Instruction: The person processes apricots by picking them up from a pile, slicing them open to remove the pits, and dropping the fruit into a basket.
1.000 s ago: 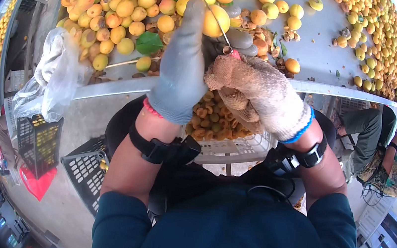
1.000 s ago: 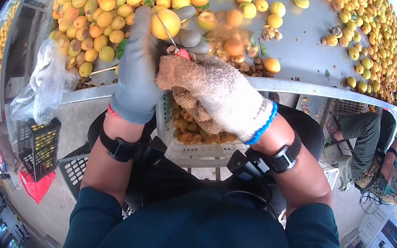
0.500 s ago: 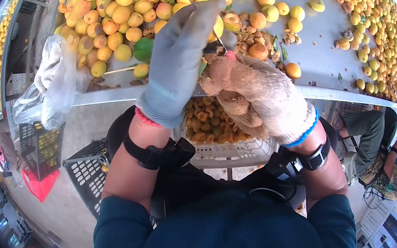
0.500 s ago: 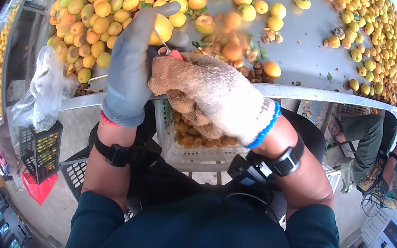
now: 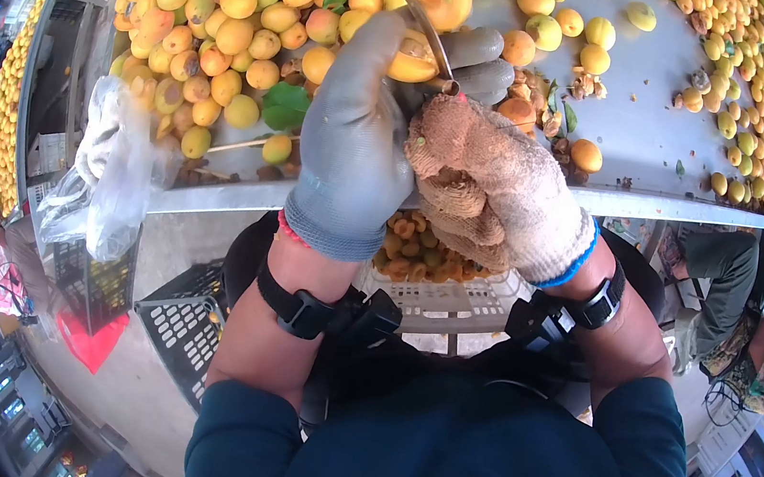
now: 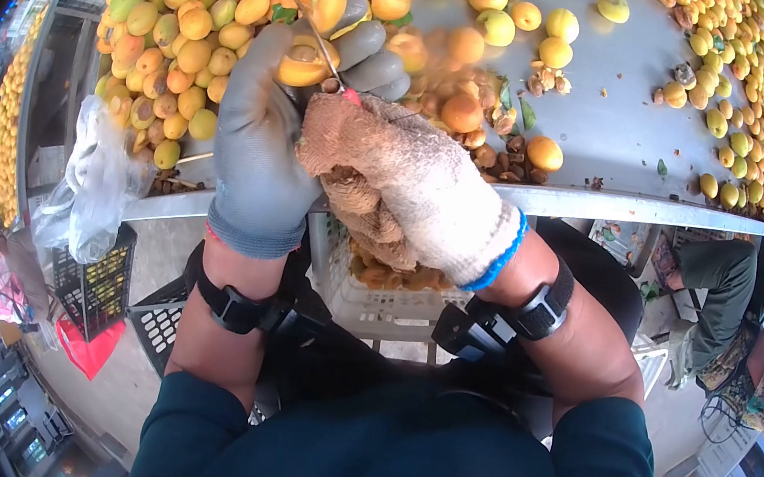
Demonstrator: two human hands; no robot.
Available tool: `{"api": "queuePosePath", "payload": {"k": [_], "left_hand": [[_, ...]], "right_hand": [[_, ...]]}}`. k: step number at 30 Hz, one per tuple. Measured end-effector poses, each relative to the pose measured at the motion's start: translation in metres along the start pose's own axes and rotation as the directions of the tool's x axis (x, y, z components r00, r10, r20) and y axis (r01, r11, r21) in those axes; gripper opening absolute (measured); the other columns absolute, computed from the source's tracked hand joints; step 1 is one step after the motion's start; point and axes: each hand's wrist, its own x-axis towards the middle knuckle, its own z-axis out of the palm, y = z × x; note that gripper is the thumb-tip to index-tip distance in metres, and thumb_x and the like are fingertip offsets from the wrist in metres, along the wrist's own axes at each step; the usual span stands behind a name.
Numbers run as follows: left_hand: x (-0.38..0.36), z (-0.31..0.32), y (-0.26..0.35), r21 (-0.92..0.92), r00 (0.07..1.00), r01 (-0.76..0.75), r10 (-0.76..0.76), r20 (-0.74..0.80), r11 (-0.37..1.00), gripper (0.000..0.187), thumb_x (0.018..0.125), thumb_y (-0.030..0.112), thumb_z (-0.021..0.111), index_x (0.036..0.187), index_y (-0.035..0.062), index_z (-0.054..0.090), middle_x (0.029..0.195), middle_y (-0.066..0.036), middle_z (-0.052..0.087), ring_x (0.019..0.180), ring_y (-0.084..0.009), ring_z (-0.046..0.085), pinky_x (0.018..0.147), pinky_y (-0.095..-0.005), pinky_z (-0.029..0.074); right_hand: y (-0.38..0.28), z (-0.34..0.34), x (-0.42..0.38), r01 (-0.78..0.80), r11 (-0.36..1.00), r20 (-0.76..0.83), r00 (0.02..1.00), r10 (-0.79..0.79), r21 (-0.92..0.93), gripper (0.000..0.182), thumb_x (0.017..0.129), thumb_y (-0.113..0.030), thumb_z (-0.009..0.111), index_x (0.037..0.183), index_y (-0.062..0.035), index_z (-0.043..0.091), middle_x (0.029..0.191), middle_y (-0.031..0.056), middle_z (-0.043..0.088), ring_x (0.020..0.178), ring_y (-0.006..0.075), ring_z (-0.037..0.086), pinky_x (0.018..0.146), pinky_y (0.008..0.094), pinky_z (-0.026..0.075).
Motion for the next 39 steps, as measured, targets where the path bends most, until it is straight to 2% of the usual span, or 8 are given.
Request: {"api": "queuePosePath", "payload": {"k": [6, 14, 17, 21, 26, 28, 33, 39], "left_hand": [[0.006, -0.009, -0.001, 0.027, 0.997, -0.013, 0.011, 0.075, 1.000, 0.045, 0.105, 0.030, 0.041, 0.133, -0.0033, 0.049, 0.127, -0.020, 0.060, 0.111, -0.0320, 0.064, 0.094, -0.0432, 0.055], [0.001, -0.006, -0.003, 0.049, 0.997, 0.073, -0.074, 0.022, 0.996, 0.056, 0.096, 0.033, 0.048, 0.134, -0.0072, 0.052, 0.108, -0.016, 0.065, 0.080, -0.0156, 0.057, 0.085, -0.0349, 0.050], [0.000, -0.016, -0.003, -0.101, 0.992, 0.111, -0.104, 0.076, 0.989, 0.030, 0.101, 0.020, 0.042, 0.116, -0.0016, 0.058, 0.129, -0.017, 0.059, 0.112, -0.0277, 0.063, 0.077, -0.0357, 0.056], [-0.010, 0.000, -0.006, 0.550, 0.997, -0.059, 0.022, 0.075, 0.833, 0.034, 0.102, 0.024, 0.041, 0.112, -0.0019, 0.060, 0.104, -0.011, 0.067, 0.076, -0.0141, 0.064, 0.056, -0.0251, 0.050], [-0.015, 0.008, -0.014, 0.582, 0.993, 0.059, -0.109, 0.051, 0.811, 0.020, 0.096, -0.001, 0.046, 0.114, 0.0004, 0.056, 0.083, -0.007, 0.066, 0.049, -0.0058, 0.047, 0.049, -0.0212, 0.043], [-0.016, 0.010, -0.015, 0.694, 0.994, 0.042, -0.099, 0.043, 0.719, 0.025, 0.091, -0.006, 0.050, 0.115, 0.0013, 0.053, 0.087, -0.008, 0.067, 0.052, -0.0083, 0.050, 0.051, -0.0229, 0.043], [-0.008, -0.003, -0.023, 0.893, 0.841, -0.448, 0.319, 0.436, -0.039, 0.033, 0.080, -0.002, 0.061, 0.112, 0.0003, 0.054, 0.087, -0.012, 0.066, 0.067, -0.0268, 0.062, 0.061, -0.0349, 0.050], [-0.008, -0.013, -0.023, 0.889, 0.875, -0.407, 0.191, 0.446, -0.211, 0.062, 0.073, 0.004, 0.074, 0.130, 0.0005, 0.051, 0.102, -0.016, 0.066, 0.093, -0.0370, 0.064, 0.084, -0.0405, 0.053]], "right_hand": [[-0.009, -0.024, -0.010, -0.134, 0.981, -0.053, 0.990, 0.127, -0.141, 0.034, 0.095, -0.033, 0.065, 0.115, -0.0060, 0.059, 0.076, 0.0000, 0.060, 0.054, 0.0064, 0.053, 0.042, 0.0186, 0.040], [-0.036, -0.036, -0.031, 0.313, 0.660, -0.204, 0.786, -0.583, -0.683, 0.036, 0.097, -0.022, 0.061, 0.125, 0.0001, 0.056, 0.101, 0.0103, 0.068, 0.083, 0.0166, 0.067, 0.062, 0.0269, 0.054], [-0.044, -0.036, -0.027, 0.368, 0.460, -0.084, 0.700, -0.709, -0.808, 0.035, 0.099, -0.024, 0.060, 0.124, 0.0007, 0.056, 0.104, 0.0104, 0.067, 0.085, 0.0174, 0.067, 0.064, 0.0272, 0.056], [-0.034, -0.055, -0.040, 0.641, 0.756, -0.054, 0.766, -0.640, 0.130, 0.034, 0.101, -0.017, 0.056, 0.129, -0.0003, 0.049, 0.112, 0.0093, 0.062, 0.095, 0.0210, 0.066, 0.079, 0.0330, 0.059], [-0.059, 0.029, -0.011, 0.739, 0.651, -0.620, 0.595, -0.512, 0.171, 0.043, 0.105, -0.046, 0.042, 0.085, -0.0098, 0.053, 0.057, 0.0014, 0.047, 0.039, 0.0138, 0.042, 0.034, 0.0305, 0.040], [-0.051, -0.003, 0.010, 0.727, 0.595, -0.158, 0.669, -0.726, 0.342, 0.046, 0.106, -0.043, 0.040, 0.076, -0.0095, 0.050, 0.054, 0.0006, 0.042, 0.040, 0.0138, 0.040, 0.034, 0.0299, 0.038], [-0.044, -0.010, 0.017, 0.696, 0.634, -0.039, 0.684, -0.729, 0.338, 0.038, 0.105, -0.041, 0.040, 0.086, -0.0096, 0.050, 0.060, 0.0047, 0.045, 0.041, 0.0176, 0.043, 0.036, 0.0303, 0.038], [-0.041, -0.005, 0.028, 0.609, 0.649, -0.077, 0.754, -0.653, 0.456, 0.035, 0.105, -0.041, 0.041, 0.089, -0.0118, 0.051, 0.063, 0.0035, 0.046, 0.044, 0.0172, 0.043, 0.037, 0.0295, 0.038]]}}
